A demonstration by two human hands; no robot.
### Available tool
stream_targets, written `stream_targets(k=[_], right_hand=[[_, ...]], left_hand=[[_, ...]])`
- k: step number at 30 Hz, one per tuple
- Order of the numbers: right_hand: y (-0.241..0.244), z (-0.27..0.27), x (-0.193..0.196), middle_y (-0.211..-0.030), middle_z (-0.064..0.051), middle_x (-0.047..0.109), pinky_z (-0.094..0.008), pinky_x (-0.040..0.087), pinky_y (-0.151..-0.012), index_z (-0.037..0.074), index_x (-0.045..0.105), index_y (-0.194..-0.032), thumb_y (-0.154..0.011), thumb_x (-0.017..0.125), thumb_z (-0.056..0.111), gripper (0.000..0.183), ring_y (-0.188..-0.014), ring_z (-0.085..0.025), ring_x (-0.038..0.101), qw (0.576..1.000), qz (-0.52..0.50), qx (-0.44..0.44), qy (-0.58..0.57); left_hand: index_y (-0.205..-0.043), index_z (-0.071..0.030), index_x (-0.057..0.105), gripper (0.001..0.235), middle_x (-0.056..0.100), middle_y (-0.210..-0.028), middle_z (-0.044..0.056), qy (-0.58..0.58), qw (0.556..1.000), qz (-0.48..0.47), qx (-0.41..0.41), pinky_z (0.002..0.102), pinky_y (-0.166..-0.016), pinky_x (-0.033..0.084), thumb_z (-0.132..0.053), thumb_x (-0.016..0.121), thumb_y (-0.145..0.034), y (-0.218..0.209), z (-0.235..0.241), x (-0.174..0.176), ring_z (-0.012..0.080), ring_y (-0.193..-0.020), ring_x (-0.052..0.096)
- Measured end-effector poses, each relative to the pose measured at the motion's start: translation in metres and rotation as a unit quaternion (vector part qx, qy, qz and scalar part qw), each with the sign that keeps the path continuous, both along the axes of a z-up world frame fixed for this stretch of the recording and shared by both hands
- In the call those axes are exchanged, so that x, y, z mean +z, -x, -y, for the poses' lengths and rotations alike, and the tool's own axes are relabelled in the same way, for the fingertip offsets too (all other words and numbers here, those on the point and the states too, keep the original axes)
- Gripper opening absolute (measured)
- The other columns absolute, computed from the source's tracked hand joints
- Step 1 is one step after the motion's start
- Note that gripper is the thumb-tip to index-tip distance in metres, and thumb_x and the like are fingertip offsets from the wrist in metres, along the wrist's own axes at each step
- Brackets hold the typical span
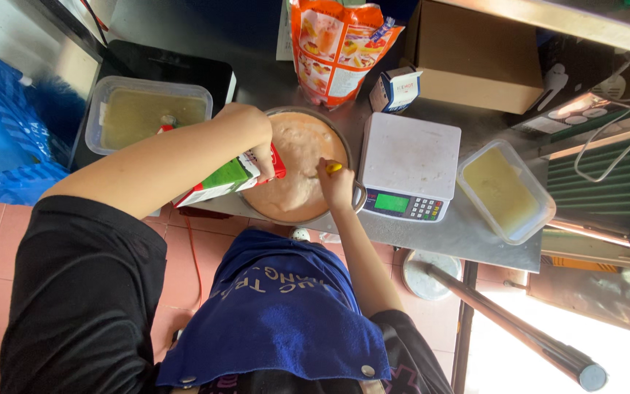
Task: The person pours milk from a carton into a large metal pot containing a pinkish liquid and stirs the mixture with a yellow-handled spoon. The person continues stirring the mixture throughout the clip.
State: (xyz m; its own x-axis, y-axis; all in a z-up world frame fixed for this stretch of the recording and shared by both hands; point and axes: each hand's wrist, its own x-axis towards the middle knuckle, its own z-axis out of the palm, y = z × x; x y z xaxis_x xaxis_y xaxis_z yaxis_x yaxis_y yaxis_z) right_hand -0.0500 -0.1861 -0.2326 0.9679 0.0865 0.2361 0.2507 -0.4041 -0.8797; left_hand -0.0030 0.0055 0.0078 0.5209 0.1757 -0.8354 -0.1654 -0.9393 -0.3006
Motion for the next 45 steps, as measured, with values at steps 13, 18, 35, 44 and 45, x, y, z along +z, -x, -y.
stream_targets(k=[13, 18, 35, 44, 45], right_hand=[[0.004, -0.009, -0.001, -0.060, -0.015, 0.066, -0.034, 0.050, -0.052, -0.001, 0.077, -0.085, -0.097, 0.071, 0.021, 0.026, -0.053, -0.022, 0.065, 0.997, -0.003, -0.069, 0.034], [0.015, -0.011, -0.003, -0.067, -0.016, 0.070, -0.033, 0.054, -0.059, -0.003, 0.076, -0.089, -0.096, 0.072, 0.020, 0.025, -0.057, -0.020, 0.067, 0.999, -0.039, 0.010, -0.003], [0.038, -0.013, -0.002, -0.064, -0.012, 0.070, -0.031, 0.048, -0.048, -0.002, 0.079, -0.093, -0.095, 0.072, 0.021, 0.024, -0.050, -0.016, 0.061, 0.984, -0.154, -0.019, -0.082], [0.030, 0.000, -0.012, -0.070, -0.014, 0.075, -0.031, 0.055, -0.057, -0.002, 0.077, -0.087, -0.093, 0.074, 0.020, 0.023, -0.058, -0.019, 0.072, 0.998, -0.040, -0.012, -0.038], [0.027, 0.001, -0.012, -0.068, -0.015, 0.074, -0.031, 0.055, -0.057, -0.002, 0.078, -0.086, -0.093, 0.074, 0.019, 0.022, -0.058, -0.020, 0.072, 0.999, -0.051, 0.000, -0.010]], left_hand=[[-0.103, -0.021, 0.085, 0.071, 0.082, -0.105, 0.006, -0.004, 1.000, 0.011, -0.002, 0.036, -0.079, 0.060, -0.066, 0.088, -0.048, 0.000, -0.005, 0.003, 0.0242, -0.092, 0.078], [-0.101, -0.020, 0.086, 0.069, 0.082, -0.105, 0.007, 0.001, 1.000, 0.010, 0.008, 0.035, -0.079, 0.060, -0.064, 0.089, -0.048, 0.002, -0.008, 0.002, 0.0243, -0.092, 0.079], [-0.102, -0.026, 0.086, 0.061, 0.081, -0.106, 0.001, -0.025, 0.998, -0.054, -0.019, 0.043, -0.073, 0.061, -0.064, 0.083, -0.055, 0.006, -0.004, -0.018, 0.0222, -0.092, 0.076], [-0.103, -0.020, 0.086, 0.067, 0.082, -0.107, 0.004, -0.004, 0.999, -0.039, -0.016, 0.037, -0.076, 0.060, -0.062, 0.086, -0.051, 0.011, -0.005, -0.009, 0.0225, -0.091, 0.077], [-0.103, -0.020, 0.087, 0.067, 0.083, -0.106, 0.004, 0.003, 0.999, -0.036, -0.010, 0.036, -0.076, 0.060, -0.062, 0.086, -0.050, 0.011, -0.006, -0.006, 0.0222, -0.091, 0.078]])
